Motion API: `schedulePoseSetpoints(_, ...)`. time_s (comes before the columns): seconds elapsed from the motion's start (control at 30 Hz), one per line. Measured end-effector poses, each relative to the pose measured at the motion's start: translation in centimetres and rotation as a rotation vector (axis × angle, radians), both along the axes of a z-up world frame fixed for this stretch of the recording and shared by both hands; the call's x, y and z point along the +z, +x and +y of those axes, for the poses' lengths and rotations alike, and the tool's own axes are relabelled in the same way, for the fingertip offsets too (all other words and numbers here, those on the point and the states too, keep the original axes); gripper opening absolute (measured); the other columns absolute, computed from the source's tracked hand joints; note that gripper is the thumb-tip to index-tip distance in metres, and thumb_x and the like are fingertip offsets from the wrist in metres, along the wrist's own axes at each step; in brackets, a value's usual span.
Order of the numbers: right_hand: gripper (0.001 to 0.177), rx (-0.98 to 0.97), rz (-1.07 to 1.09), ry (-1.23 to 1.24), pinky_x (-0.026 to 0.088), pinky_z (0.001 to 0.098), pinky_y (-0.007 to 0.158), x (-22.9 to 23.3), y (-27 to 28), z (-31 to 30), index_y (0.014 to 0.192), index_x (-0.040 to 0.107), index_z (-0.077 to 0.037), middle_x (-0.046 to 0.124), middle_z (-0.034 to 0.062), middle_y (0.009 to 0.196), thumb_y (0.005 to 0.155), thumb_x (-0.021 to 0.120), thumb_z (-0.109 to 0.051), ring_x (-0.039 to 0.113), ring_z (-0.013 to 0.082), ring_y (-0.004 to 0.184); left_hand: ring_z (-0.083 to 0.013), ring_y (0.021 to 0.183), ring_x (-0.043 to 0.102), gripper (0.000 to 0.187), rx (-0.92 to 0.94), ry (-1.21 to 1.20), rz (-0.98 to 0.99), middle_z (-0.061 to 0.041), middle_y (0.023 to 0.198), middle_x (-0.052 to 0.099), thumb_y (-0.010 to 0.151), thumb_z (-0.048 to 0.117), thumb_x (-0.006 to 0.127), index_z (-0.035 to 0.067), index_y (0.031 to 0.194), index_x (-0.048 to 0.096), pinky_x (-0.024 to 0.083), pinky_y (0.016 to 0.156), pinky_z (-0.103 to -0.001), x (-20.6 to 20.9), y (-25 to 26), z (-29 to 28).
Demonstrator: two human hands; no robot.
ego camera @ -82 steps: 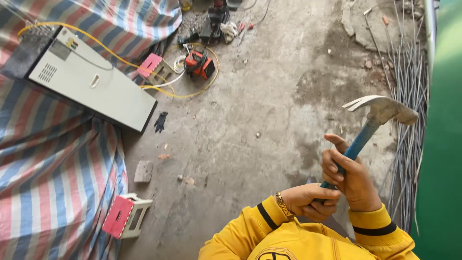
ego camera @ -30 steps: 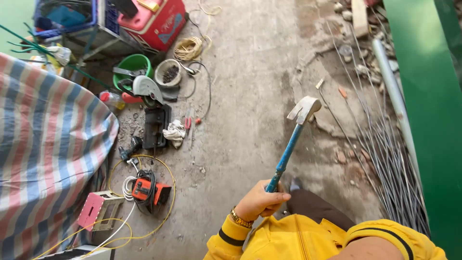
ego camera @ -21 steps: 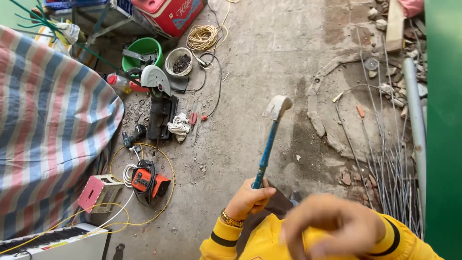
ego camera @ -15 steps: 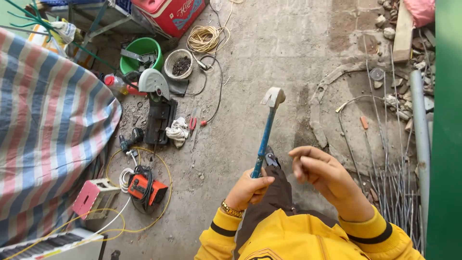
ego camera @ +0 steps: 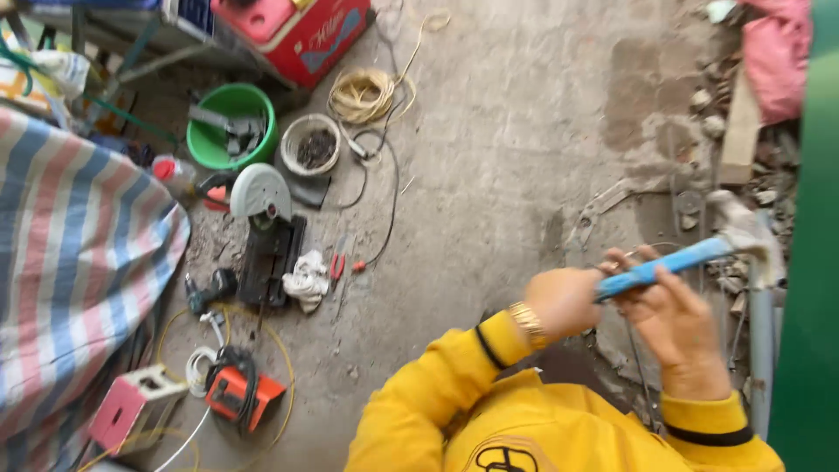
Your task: Sorting through scrap metal to find and assemble specific bolts and plates.
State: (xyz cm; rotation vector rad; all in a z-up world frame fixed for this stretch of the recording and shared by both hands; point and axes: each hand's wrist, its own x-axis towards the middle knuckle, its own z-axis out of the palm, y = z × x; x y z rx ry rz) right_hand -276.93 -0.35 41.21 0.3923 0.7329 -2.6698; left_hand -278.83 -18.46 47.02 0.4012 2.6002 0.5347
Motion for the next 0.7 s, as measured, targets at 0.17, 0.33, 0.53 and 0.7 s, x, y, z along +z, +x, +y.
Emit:
schedulePoseSetpoints(0.17, 0.027, -0.072, -0.163, -0.115, 0.049, 0.0445, 0.106, -4.9, -5.9, 1.7, 0.129, 0.056, -0.005, 0.059, 0.0254, 0.145, 0.103, 0.053, -0.011, 0.062, 0.0315, 0.128, -0.0309, 0.067, 0.072, 0.014, -0.122, -0.049, 0.014, -0.011, 0.085, 0.076, 0.083, 0.016, 0.061, 0.008, 0.089, 0.071, 0.055, 0.058, -0.042, -3.2, -7.8, 4.0)
schedulePoseSetpoints(0.33, 0.024, -0.033, -0.227, -0.041, 0.052, 0.0378, 0.105, -9.8, -13.7, 2.5, 0.12, 0.063, -0.005, 0.063, 0.022, 0.146, 0.098, 0.054, -0.006, 0.063, 0.0294, 0.131, -0.0275, 0.066, 0.073, 0.02, -0.154, -0.113, 0.013, -0.01, 0.084, 0.077, 0.085, 0.018, 0.06, 0.009, 0.083, 0.078, 0.055, 0.056, -0.04, -6.4, -15.6, 5.7)
schedulePoseSetpoints(0.53, 0.04, 0.0, -0.057, 0.325, 0.053, 0.0139, 0.077, -10.9, -27.6, 4.0, 0.141, 0.045, -0.013, 0.068, 0.0072, 0.133, 0.103, 0.057, -0.016, 0.065, 0.0038, 0.092, -0.0387, 0.065, 0.071, 0.026, 0.117, 0.071, -0.088, -0.019, 0.08, 0.075, 0.081, 0.023, 0.055, 0.001, 0.082, 0.07, 0.056, 0.06, -0.045, -5.7, -27.3, 6.9)
schedulePoseSetpoints(0.7, 0.062, 0.011, 0.168, 0.633, 0.05, 0.0098, 0.076, -9.3, -40.2, 6.4, 0.159, 0.038, -0.004, 0.066, 0.0027, 0.119, 0.104, 0.062, -0.019, 0.064, 0.004, 0.094, -0.0374, 0.074, 0.066, 0.038, 0.354, 0.518, -0.363, -0.019, 0.084, 0.069, 0.074, 0.036, 0.052, 0.002, 0.089, 0.058, 0.054, 0.071, -0.044, -7.1, -36.7, 9.2)
